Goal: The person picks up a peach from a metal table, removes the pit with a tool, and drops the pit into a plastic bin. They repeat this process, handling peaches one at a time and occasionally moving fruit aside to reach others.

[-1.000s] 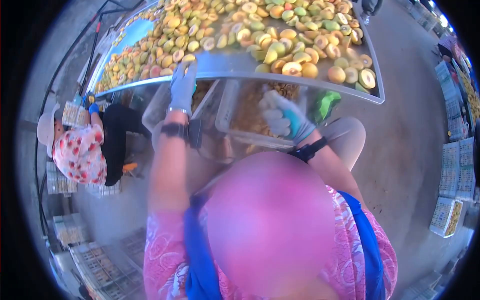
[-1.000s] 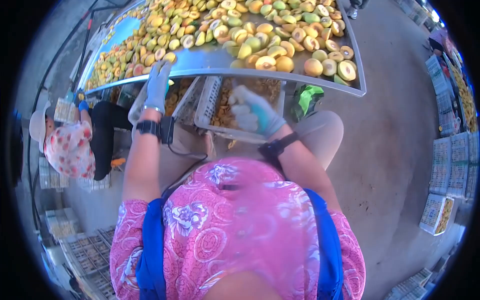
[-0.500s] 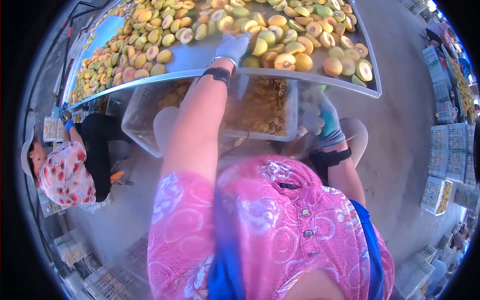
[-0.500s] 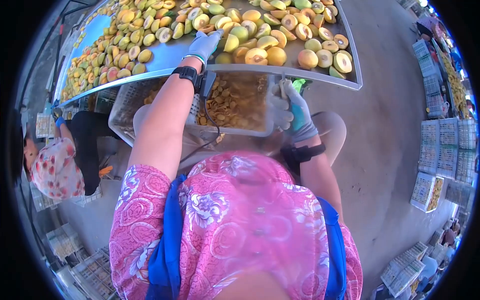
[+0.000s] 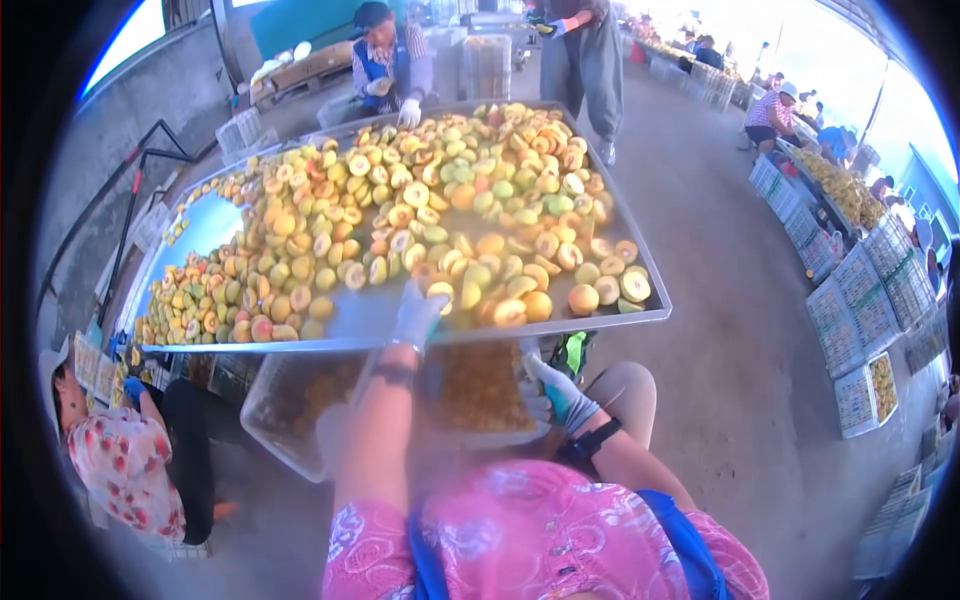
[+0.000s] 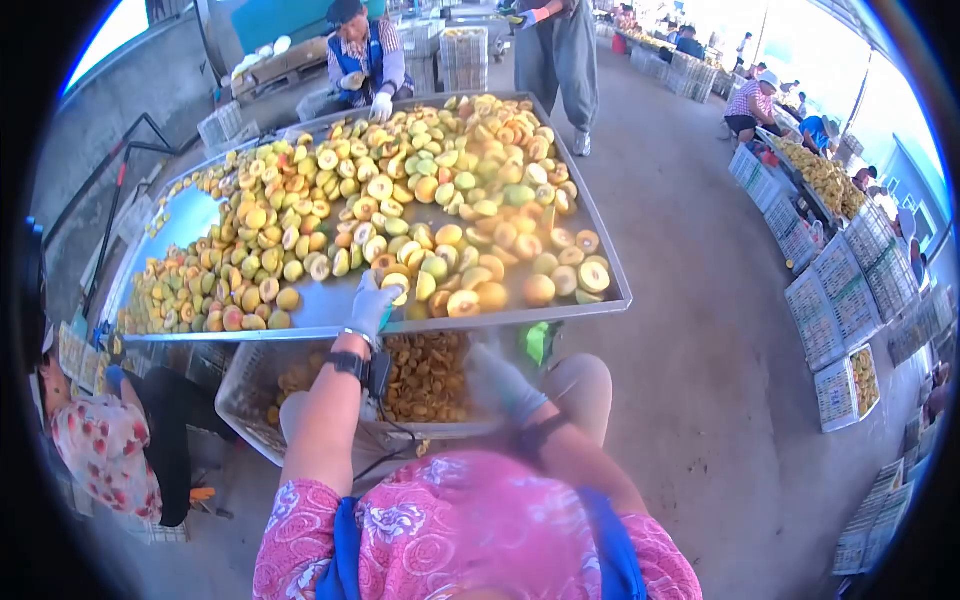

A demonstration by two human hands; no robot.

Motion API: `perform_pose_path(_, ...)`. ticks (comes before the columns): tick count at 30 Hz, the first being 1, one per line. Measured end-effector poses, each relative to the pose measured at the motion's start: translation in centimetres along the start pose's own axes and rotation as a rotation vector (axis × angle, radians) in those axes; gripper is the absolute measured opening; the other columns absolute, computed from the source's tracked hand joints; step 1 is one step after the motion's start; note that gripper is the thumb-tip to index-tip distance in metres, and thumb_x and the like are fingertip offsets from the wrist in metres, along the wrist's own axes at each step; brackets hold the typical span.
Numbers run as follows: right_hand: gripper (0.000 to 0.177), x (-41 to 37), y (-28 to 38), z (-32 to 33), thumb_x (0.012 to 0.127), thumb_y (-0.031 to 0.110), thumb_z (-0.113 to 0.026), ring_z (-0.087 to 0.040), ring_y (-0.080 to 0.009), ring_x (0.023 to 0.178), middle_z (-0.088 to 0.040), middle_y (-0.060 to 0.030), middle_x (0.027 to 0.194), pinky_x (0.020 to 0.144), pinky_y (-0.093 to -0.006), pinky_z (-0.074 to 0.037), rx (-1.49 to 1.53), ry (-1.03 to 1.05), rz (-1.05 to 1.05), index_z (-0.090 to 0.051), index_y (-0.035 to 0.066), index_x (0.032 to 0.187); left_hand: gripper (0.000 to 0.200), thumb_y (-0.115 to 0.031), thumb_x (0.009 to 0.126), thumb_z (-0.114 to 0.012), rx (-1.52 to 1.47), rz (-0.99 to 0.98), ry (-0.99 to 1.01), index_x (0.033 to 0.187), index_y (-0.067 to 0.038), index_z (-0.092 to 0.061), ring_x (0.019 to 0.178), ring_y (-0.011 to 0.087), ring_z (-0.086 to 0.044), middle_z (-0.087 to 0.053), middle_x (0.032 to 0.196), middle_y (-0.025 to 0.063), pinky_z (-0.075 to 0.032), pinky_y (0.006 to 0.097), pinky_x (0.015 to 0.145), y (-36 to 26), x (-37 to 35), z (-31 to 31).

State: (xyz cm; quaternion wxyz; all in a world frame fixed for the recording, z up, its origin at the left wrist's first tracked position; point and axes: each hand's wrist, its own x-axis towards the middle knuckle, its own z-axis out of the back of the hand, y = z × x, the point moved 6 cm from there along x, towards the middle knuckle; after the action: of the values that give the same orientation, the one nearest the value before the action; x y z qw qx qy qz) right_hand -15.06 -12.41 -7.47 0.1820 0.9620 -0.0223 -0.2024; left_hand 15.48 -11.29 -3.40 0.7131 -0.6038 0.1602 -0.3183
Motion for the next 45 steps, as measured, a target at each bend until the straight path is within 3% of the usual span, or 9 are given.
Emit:
perform_pose_path(5,0.023,-1.2,-0.5,-4.8,0.097,0.041,-0.05,-0.049,-0.0086,0.062,-0.05,0.0047,0.069,0.049,-0.0237,-0.038,-0.279,-0.077,-0.001,-0.056,0.019,0.098,0.034,-0.033,0.084,-0.064,-0.569,0.359,-0.017,0.114,-0.016,-0.061,0.09,0.0141,-0.062,-0.065,0.104,-0.0008,-0.052,0.0289,0.072,-3.8,-5.6,1.7)
perform_pose_path(11,0.031,-2.1,-0.9,-9.8,0.097,0.042,-0.051,-0.048,-0.0065,0.059,-0.052,0.0038,0.075,0.049,-0.019,-0.038,-0.779,-0.341,0.181,-0.056,0.015,0.111,0.049,-0.039,0.089,-0.052,-1.501,0.326,0.23,0.118,0.0,-0.056,0.114,0.0319,-0.056,-0.061,0.119,0.0164,-0.039,0.0525,0.106,-7.4,-10.7,0.6)
perform_pose_path(15,0.03,-2.1,-0.5,-12.8,0.099,0.042,-0.046,-0.04,-0.0087,0.038,-0.046,0.0002,0.063,0.032,-0.0217,-0.032,-0.878,-0.183,0.29,-0.051,0.012,0.098,0.047,-0.036,0.09,-0.053,-1.55,0.255,0.321,0.119,0.0,-0.055,0.113,0.0334,-0.056,-0.059,0.121,0.0166,-0.04,0.0516,0.105,-9.1,-12.9,0.4)
perform_pose_path(17,0.031,-2.3,-0.2,-13.9,0.1,0.042,-0.043,-0.04,-0.0093,0.038,-0.046,0.0005,0.063,0.032,-0.0225,-0.033,-0.974,-0.219,0.367,-0.05,0.012,0.098,0.04,-0.03,0.094,-0.052,-0.377,-0.212,0.192,0.12,0.0,-0.054,0.112,0.0341,-0.056,-0.059,0.121,0.0174,-0.042,0.0514,0.103,-11.3,-14.2,1.9)
perform_pose_path(22,0.027,-3.1,0.1,-15.9,0.1,0.035,-0.044,-0.044,-0.0081,0.042,-0.049,0.0007,0.067,0.036,-0.0225,-0.035,-1.124,-0.273,0.341,-0.052,0.01,0.103,0.037,-0.031,0.097,-0.053,-0.664,-0.021,0.229,0.121,-0.002,-0.052,0.102,0.028,-0.061,-0.06,0.114,0.0153,-0.051,0.0428,0.092,-10.1,-14.9,0.9)
perform_pose_path(24,0.036,-2.0,0.2,-14.8,0.098,0.036,-0.047,-0.062,-0.0201,0.074,-0.061,-0.0104,0.08,0.065,-0.0341,-0.048,-1.363,-0.281,0.496,-0.056,0.003,0.11,0.04,-0.034,0.098,-0.053,-0.754,-0.048,0.212,0.121,-0.003,-0.052,0.098,0.0254,-0.062,-0.061,0.11,0.0139,-0.053,0.0391,0.087,-9.4,-15.2,0.6)
perform_pose_path(27,0.037,-1.4,0.3,-14.5,0.097,0.036,-0.049,-0.063,-0.0286,0.082,-0.064,-0.0157,0.087,0.076,-0.0387,-0.048,-1.413,-0.209,0.645,-0.056,0.001,0.107,0.045,-0.041,0.097,-0.052,-0.91,-0.02,0.256,0.122,-0.004,-0.051,0.09,0.0211,-0.062,-0.061,0.104,0.0107,-0.054,0.0333,0.08,-7.2,-14.9,-0.5)
perform_pose_path(38,0.037,-1.4,-1.3,-14.4,0.098,0.033,-0.047,-0.061,-0.0403,0.087,-0.063,-0.0247,0.092,0.077,-0.0437,-0.047,-1.529,-0.235,0.632,-0.055,-0.002,0.104,0.05,-0.048,0.1,-0.042,-1.244,0.143,0.34,0.124,-0.005,-0.05,0.089,0.0149,-0.059,-0.061,0.103,0.0062,-0.05,0.0265,0.081,-6.1,-16.8,-2.2)
perform_pose_path(45,0.036,-0.9,-1.9,-13.7,0.098,0.032,-0.047,-0.061,-0.0423,0.09,-0.063,-0.026,0.094,0.078,-0.0449,-0.047,-1.591,-0.135,0.629,-0.054,-0.004,0.103,0.048,-0.044,0.102,-0.039,-0.974,0.111,0.263,0.118,-0.001,-0.054,0.082,0.0108,-0.058,-0.061,0.098,0.0055,-0.05,0.0253,0.075,-5.9,-16.7,-1.0)
